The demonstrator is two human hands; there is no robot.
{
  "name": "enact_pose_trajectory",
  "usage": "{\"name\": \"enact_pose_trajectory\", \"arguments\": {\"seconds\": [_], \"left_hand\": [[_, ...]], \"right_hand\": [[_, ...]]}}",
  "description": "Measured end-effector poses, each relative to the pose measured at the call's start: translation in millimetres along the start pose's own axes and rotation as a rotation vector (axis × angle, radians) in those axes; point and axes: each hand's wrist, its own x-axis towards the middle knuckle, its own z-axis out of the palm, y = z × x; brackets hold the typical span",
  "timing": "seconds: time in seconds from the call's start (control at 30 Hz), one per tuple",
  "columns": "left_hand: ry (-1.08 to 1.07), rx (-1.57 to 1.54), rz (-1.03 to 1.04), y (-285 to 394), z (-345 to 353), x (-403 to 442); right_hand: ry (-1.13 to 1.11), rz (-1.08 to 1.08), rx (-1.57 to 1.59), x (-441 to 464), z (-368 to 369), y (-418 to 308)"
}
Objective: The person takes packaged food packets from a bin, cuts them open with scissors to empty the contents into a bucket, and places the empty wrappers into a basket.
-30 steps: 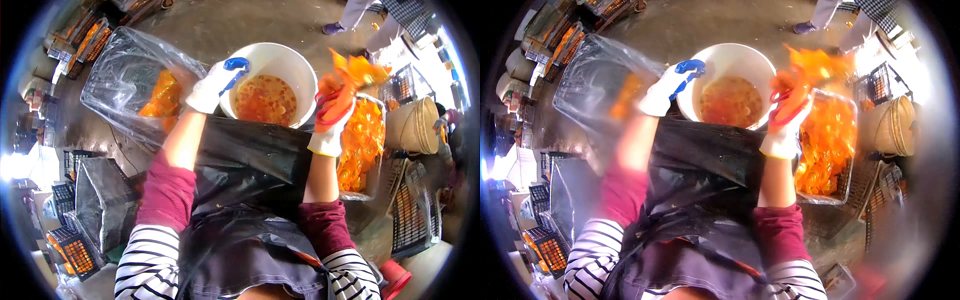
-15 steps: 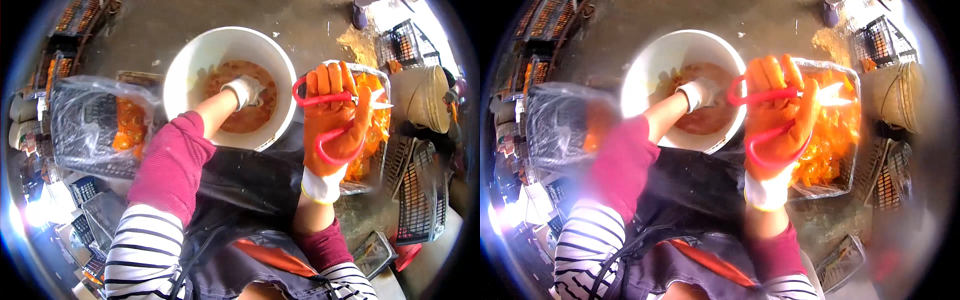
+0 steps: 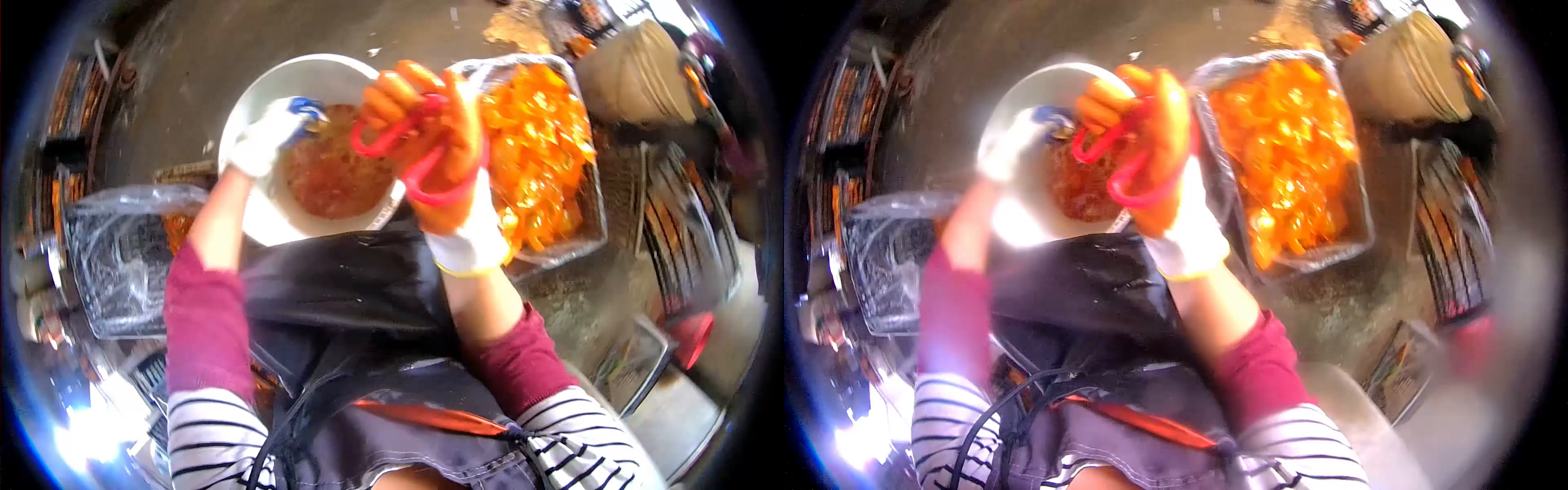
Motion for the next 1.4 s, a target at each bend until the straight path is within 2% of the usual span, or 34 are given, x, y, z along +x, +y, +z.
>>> {"name": "enact_pose_trajectory", "arguments": {"seconds": [0.03,0.1,0.17,0.2,0.27,0.4,0.43,0.47,0.5,0.53,0.57,0.63,0.67,0.73,0.83,0.9,0.97,1.03,1.1,1.13,1.17,1.23,1.27,1.37,1.4], "left_hand": [[0.057,-0.139,-0.016,30.3,-5.4,-14.0],[0.283,-0.311,-0.054,78.3,-4.4,-39.0],[0.335,-0.285,0.051,119.1,5.9,-64.2],[0.364,-0.298,0.080,128.7,7.4,-71.4],[0.384,-0.074,0.247,155.9,10.3,-91.1],[0.441,-0.226,0.279,204.0,54.7,-90.1],[0.418,-0.265,0.270,214.0,68.7,-79.4],[0.296,-0.410,0.284,224.4,83.9,-67.1],[0.160,-0.617,0.307,231.0,99.3,-56.0],[-0.046,-0.904,0.379,240.8,116.1,-52.5],[0.020,-0.874,0.343,250.8,136.7,-48.5],[-0.065,-0.719,0.293,265.3,159.5,-51.7],[-0.053,-0.396,0.471,261.1,167.1,-44.0],[-0.009,0.255,0.800,250.3,179.5,-30.1],[-0.445,-0.984,0.263,265.5,198.9,-46.1],[-0.456,-0.809,0.415,269.1,212.3,-34.4],[-0.559,-0.979,0.417,266.8,219.2,-32.3],[-0.307,-0.333,0.610,269.8,208.3,-36.5],[-0.375,-0.743,0.287,264.3,182.7,-53.8],[-0.431,-0.959,0.359,232.7,172.9,-26.2],[-0.426,-1.017,0.319,223.2,159.7,-17.5],[-0.365,-1.000,0.525,221.6,149.0,-29.8],[-0.390,-0.968,0.611,216.1,145.2,-27.4],[-0.330,-0.901,0.659,204.4,127.4,-30.3],[-0.300,-0.912,0.628,196.3,116.7,-34.2]], "right_hand": [[0.197,-0.058,-0.157,-5.8,15.1,2.9],[0.097,-0.072,-0.232,-11.6,16.4,6.2],[0.172,-0.034,-0.201,-19.0,18.4,14.6],[0.134,-0.042,-0.207,-18.9,14.8,19.6],[0.163,0.003,-0.193,-17.5,-16.4,24.5],[0.206,0.072,-0.302,-21.4,-37.4,31.7],[0.239,0.070,-0.344,-24.6,-32.4,31.4],[0.240,0.028,-0.453,-28.3,-29.1,32.7],[0.240,-0.020,-0.562,-29.9,-30.0,35.5],[0.200,0.024,-0.456,-30.2,-28.8,35.9],[0.165,0.072,-0.352,-30.1,-29.3,36.1],[0.225,0.138,-0.242,-35.2,-55.7,33.9],[0.046,0.086,-0.477,-41.2,-63.8,30.9],[0.074,0.202,-0.176,-29.3,-72.7,37.2],[0.107,0.222,-0.132,-22.7,-88.7,40.7],[0.121,0.220,-0.154,-22.2,-99.6,44.3],[0.128,0.214,-0.172,-19.2,-111.1,47.3],[0.138,0.207,-0.179,-13.6,-122.6,49.3],[0.144,0.198,-0.184,-6.6,-136.2,55.2],[0.143,0.202,-0.185,-2.7,-143.9,58.2],[0.145,0.207,-0.185,1.8,-150.8,62.7],[0.140,0.204,-0.249,6.8,-147.2,70.1],[0.127,0.176,-0.421,5.1,-146.2,71.6],[0.072,0.089,-0.933,-11.5,-104.7,62.2],[0.059,0.073,-1.000,-12.2,-96.0,61.1]]}}
